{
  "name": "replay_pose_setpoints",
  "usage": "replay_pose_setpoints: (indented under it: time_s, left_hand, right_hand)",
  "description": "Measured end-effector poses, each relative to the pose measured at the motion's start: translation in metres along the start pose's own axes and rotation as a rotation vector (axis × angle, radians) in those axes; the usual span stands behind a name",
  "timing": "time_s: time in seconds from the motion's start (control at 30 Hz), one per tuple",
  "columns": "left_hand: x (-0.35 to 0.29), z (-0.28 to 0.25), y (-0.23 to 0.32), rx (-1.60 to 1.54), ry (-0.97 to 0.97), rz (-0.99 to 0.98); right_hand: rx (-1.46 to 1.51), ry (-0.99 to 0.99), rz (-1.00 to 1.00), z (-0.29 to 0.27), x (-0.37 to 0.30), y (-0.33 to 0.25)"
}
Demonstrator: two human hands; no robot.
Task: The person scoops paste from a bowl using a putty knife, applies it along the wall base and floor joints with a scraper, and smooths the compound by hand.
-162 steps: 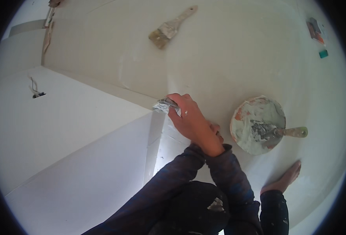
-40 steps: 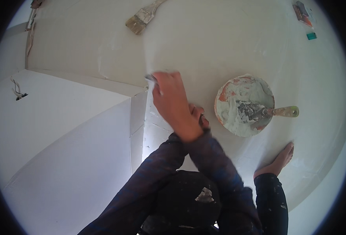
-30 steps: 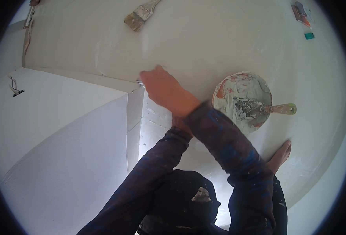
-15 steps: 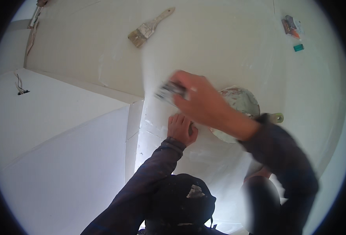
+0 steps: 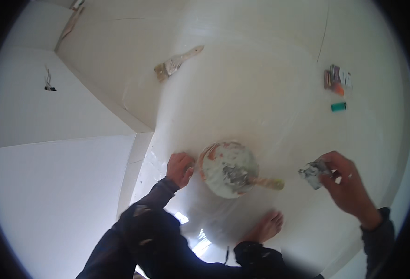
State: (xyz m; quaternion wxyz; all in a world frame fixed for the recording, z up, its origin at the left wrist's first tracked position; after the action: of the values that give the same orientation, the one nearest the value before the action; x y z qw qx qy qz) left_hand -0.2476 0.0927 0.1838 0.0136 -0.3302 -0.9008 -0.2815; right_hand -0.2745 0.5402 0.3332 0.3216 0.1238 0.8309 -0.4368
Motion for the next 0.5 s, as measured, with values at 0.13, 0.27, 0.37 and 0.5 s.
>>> replay_pose_setpoints:
  time_s: [0.13,0.27,0.37,0.5]
  left_hand:
    - [0.002,0.033,0.009,-0.221,-0.481,-0.525]
    - [0.018,0.038,0.012,-0.388,-0.33,-0.739]
    - [0.024,0.038,-0.005,-0.508,-0.236,-0.929]
    - [0.053,0.03,-0.064,-0.733,0.026,-1.164]
  right_hand:
    - [0.191,-0.094,-0.089,-0.002,0.051,0.034]
    - [0.594,-0.113,-0.048,-0.006,0.063,0.046]
    - [0.651,-0.069,0.007,-0.028,0.06,0.042]
    - [0.527,-0.065,-0.001,-0.068,0.07,0.006]
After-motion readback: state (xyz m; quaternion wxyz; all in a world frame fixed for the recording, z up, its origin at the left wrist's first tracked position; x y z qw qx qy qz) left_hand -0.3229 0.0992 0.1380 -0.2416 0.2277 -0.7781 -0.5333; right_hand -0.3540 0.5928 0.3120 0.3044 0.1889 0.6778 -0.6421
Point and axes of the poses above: each hand's wrist, its own x-axis towards the middle knuckle, its own z-axis out of the palm, y = z × x, the point moved 6 cm from there along x, towards the middle knuckle, and after that the axes turned 12 degrees about z, right-handed, at the moved point
